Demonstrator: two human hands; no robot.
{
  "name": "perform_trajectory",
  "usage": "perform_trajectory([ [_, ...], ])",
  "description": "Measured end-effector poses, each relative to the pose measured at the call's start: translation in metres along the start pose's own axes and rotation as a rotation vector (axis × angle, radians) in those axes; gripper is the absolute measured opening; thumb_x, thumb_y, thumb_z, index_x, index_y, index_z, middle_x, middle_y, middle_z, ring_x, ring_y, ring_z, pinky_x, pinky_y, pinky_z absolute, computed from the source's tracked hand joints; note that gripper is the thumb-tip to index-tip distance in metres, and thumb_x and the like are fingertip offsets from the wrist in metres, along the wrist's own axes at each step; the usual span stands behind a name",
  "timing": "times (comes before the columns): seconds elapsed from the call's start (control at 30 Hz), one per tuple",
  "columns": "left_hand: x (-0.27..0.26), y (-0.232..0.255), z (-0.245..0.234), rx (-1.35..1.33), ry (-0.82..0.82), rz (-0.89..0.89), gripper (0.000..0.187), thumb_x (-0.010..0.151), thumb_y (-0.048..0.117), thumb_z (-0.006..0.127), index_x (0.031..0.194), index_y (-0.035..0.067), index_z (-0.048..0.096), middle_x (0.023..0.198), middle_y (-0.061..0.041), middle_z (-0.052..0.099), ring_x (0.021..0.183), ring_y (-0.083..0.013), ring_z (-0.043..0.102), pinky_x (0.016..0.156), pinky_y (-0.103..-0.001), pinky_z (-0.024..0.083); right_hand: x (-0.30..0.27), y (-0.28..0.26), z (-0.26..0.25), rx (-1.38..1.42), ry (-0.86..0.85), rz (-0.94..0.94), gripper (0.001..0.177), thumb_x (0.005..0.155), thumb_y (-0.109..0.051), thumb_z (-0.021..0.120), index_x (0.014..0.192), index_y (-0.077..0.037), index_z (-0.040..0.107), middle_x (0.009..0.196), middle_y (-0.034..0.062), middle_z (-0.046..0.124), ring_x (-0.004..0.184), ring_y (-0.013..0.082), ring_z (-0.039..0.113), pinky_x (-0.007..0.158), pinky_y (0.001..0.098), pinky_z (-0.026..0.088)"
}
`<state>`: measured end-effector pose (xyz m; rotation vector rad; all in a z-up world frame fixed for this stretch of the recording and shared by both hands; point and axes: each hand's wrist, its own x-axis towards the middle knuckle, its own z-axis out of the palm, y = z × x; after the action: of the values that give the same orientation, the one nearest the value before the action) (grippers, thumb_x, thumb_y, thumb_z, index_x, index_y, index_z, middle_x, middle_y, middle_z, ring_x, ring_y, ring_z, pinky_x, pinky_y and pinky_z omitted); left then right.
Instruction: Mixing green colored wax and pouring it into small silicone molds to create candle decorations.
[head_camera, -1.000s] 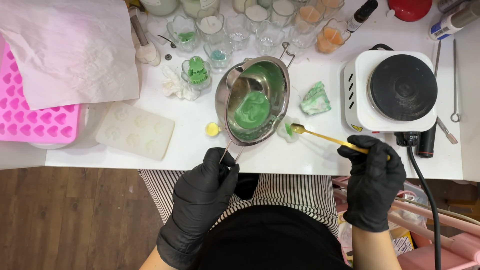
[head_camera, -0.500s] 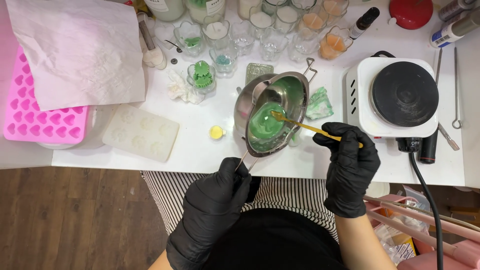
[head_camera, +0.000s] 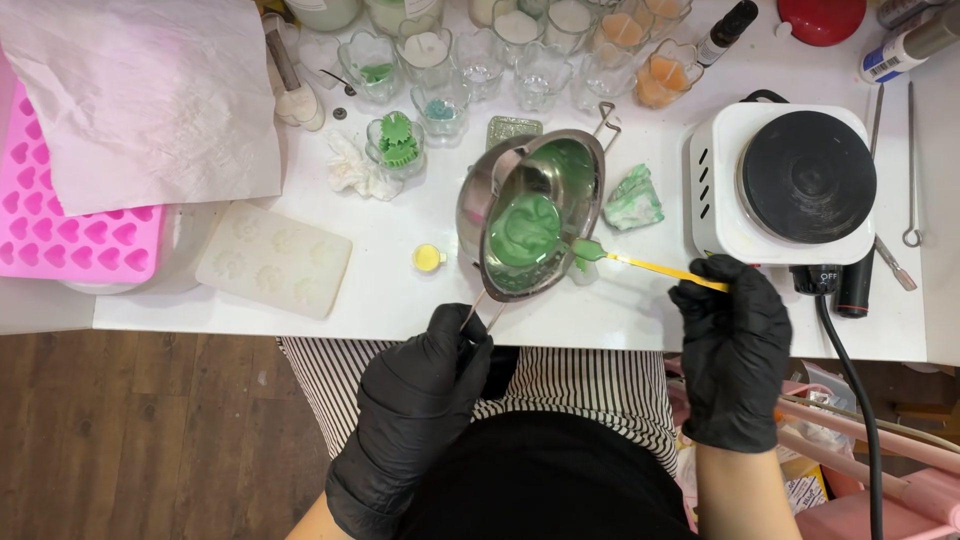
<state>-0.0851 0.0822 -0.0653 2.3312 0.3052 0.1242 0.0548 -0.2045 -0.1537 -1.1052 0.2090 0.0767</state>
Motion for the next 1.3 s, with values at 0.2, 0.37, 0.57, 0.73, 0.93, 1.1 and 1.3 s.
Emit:
perform_trajectory([
  [0.2, 0.007, 0.001, -0.005, -0.021, -0.024, -0.093, 0.021, 0.089, 0.017, 0.071, 0.104, 0.011, 0.058, 0.067, -0.005, 0.073, 0.059, -0.0256, 0.073, 0.052, -0.038, 0.055, -0.017, -0.009, -0.004, -0.152, -0.055, -0.190, 0.027, 0.116, -0.023, 0.058, 0.123, 0.002, 0.062, 0.120, 0.0169, 0.069, 0.106, 0.0282, 0.071, 0.096, 0.0455, 0.062],
  [0.37, 0.008, 0.000, -0.008, -0.060, -0.033, -0.131, 0.021, 0.089, 0.015, 0.071, 0.104, 0.010, 0.058, 0.070, -0.006, 0.075, 0.063, -0.0250, 0.076, 0.054, -0.037, 0.057, -0.029, -0.009, 0.003, -0.263, -0.117, -0.295, 0.028, 0.117, -0.023, 0.057, 0.126, 0.003, 0.060, 0.118, 0.0191, 0.068, 0.106, 0.0297, 0.071, 0.098, 0.0476, 0.062],
  [0.57, 0.007, -0.002, -0.007, -0.074, -0.058, -0.166, 0.021, 0.089, 0.017, 0.071, 0.104, 0.011, 0.058, 0.070, -0.006, 0.075, 0.063, -0.0239, 0.076, 0.055, -0.036, 0.057, -0.015, -0.005, 0.001, -0.285, -0.116, -0.290, 0.027, 0.118, -0.022, 0.056, 0.124, 0.004, 0.061, 0.116, 0.0181, 0.069, 0.108, 0.0295, 0.071, 0.097, 0.0474, 0.063],
  [0.73, 0.004, -0.001, -0.003, -0.038, -0.032, -0.132, 0.021, 0.090, 0.017, 0.072, 0.103, 0.011, 0.058, 0.067, -0.005, 0.073, 0.059, -0.0249, 0.073, 0.052, -0.038, 0.055, 0.000, 0.002, 0.014, 0.008, -0.052, -0.065, 0.027, 0.116, -0.020, 0.055, 0.121, 0.005, 0.065, 0.115, 0.0176, 0.071, 0.098, 0.0283, 0.072, 0.090, 0.0427, 0.062],
  [0.93, -0.001, 0.002, -0.001, -0.004, 0.001, -0.039, 0.021, 0.090, 0.017, 0.072, 0.104, 0.011, 0.058, 0.068, -0.006, 0.072, 0.057, -0.0277, 0.071, 0.049, -0.040, 0.054, -0.013, 0.016, 0.061, -0.161, -0.197, -0.299, 0.025, 0.115, -0.021, 0.054, 0.123, 0.003, 0.059, 0.119, 0.0174, 0.068, 0.105, 0.0295, 0.071, 0.093, 0.0457, 0.063],
  [1.1, -0.001, 0.002, 0.000, -0.010, -0.009, -0.015, 0.021, 0.091, 0.017, 0.071, 0.105, 0.010, 0.058, 0.068, -0.006, 0.071, 0.057, -0.0283, 0.071, 0.049, -0.040, 0.053, 0.003, 0.029, 0.045, -0.133, -0.188, -0.179, 0.026, 0.113, -0.021, 0.055, 0.123, 0.003, 0.060, 0.119, 0.0176, 0.068, 0.105, 0.0285, 0.071, 0.091, 0.0444, 0.064],
  [1.3, 0.002, 0.002, 0.001, -0.018, -0.022, -0.034, 0.021, 0.090, 0.017, 0.071, 0.104, 0.010, 0.057, 0.069, -0.006, 0.072, 0.058, -0.0280, 0.072, 0.050, -0.040, 0.054, 0.008, 0.023, 0.024, -0.008, -0.102, 0.036, 0.030, 0.110, -0.022, 0.058, 0.123, 0.005, 0.064, 0.117, 0.0175, 0.070, 0.095, 0.0272, 0.071, 0.090, 0.0406, 0.062],
])
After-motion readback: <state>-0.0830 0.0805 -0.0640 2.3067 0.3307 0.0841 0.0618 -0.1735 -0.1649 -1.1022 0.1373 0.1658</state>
